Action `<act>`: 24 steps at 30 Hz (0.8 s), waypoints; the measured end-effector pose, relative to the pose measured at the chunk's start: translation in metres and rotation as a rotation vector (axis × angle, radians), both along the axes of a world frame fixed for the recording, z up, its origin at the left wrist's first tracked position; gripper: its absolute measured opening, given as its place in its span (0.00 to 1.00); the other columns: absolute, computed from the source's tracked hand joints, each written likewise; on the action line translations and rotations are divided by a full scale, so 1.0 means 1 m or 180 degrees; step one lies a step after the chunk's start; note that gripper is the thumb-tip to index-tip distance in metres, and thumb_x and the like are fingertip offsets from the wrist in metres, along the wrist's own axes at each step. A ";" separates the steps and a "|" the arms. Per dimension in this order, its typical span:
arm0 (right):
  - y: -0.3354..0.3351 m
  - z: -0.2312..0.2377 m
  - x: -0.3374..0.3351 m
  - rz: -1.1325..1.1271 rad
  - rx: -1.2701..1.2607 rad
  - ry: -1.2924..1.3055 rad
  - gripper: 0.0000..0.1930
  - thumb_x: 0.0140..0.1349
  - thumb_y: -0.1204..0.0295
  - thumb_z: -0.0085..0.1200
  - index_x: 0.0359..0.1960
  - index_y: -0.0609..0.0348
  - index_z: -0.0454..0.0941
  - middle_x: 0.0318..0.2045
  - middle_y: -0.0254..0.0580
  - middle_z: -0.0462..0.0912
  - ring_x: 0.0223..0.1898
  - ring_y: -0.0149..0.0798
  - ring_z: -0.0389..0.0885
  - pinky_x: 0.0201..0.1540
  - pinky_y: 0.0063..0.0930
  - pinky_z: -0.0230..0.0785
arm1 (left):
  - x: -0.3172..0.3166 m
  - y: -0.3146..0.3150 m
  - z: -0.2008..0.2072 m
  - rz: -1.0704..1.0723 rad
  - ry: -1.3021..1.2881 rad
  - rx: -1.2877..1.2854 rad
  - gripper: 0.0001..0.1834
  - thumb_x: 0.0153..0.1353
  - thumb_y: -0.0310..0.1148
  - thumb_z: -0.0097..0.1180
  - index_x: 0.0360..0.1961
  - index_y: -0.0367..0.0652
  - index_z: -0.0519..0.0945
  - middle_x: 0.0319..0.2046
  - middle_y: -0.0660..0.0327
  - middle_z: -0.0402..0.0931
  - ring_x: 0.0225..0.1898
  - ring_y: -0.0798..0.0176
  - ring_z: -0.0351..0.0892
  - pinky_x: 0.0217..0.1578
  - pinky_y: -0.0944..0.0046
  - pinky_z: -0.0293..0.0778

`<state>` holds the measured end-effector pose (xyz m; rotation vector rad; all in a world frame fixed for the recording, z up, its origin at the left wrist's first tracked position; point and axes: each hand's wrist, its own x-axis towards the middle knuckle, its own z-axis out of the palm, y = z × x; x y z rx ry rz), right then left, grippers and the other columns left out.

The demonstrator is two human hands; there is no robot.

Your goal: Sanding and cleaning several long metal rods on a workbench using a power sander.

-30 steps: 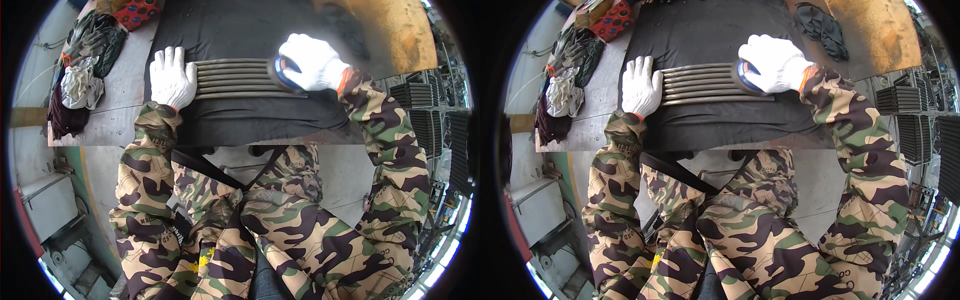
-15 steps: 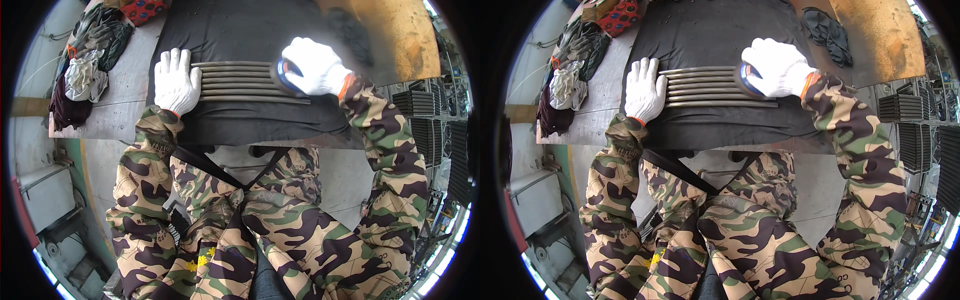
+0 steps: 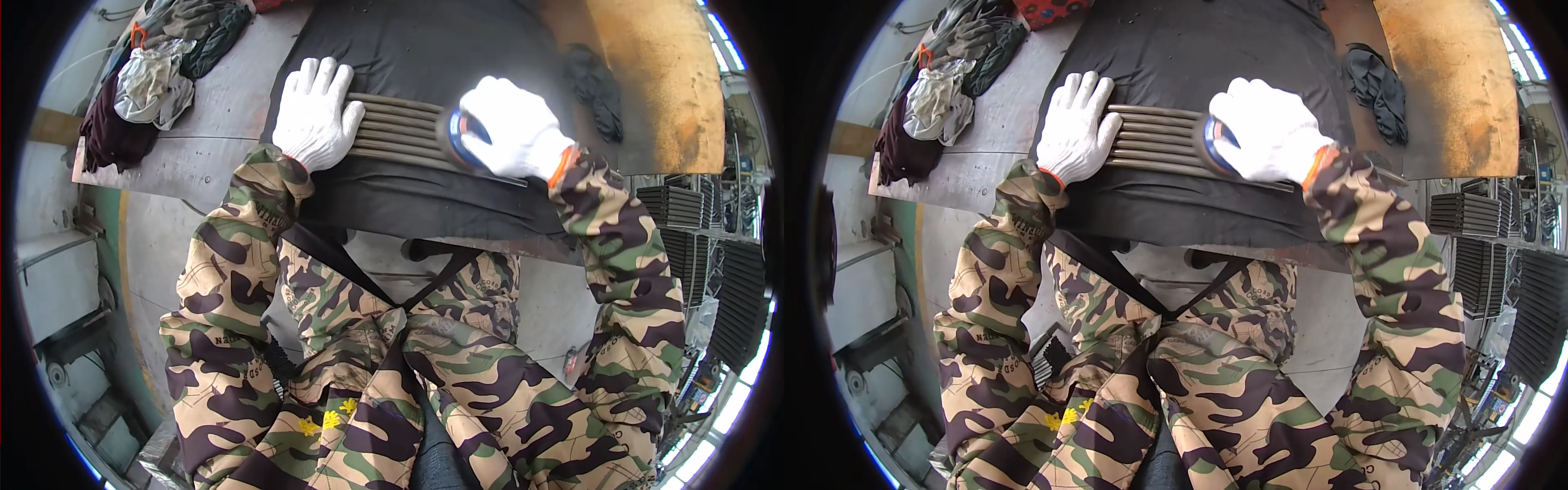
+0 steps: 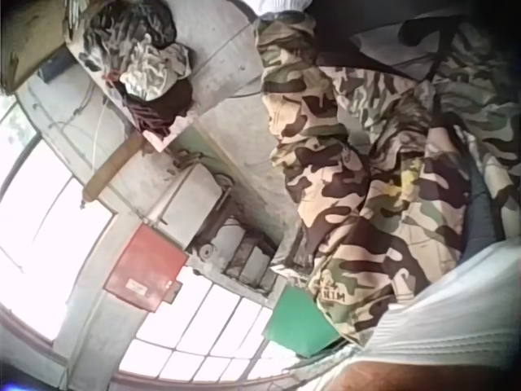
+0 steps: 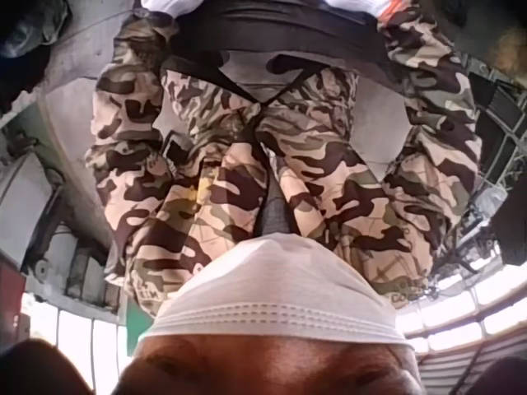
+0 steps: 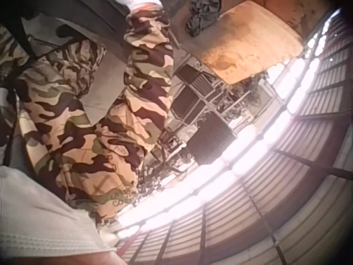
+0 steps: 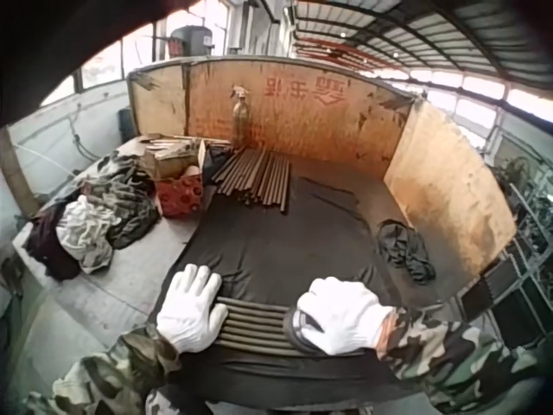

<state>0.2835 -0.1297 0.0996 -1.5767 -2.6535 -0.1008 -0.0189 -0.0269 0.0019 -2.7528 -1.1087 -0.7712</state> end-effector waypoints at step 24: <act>0.037 -0.006 -0.062 0.0145 0.0075 0.0075 0.16 0.66 0.59 0.61 0.49 0.53 0.81 0.43 0.48 0.82 0.45 0.53 0.86 0.46 0.50 0.83 | -0.008 -0.003 -0.001 0.0283 0.0027 -0.0210 0.29 0.70 0.43 0.59 0.66 0.37 0.77 0.66 0.45 0.74 0.69 0.40 0.69 0.70 0.43 0.64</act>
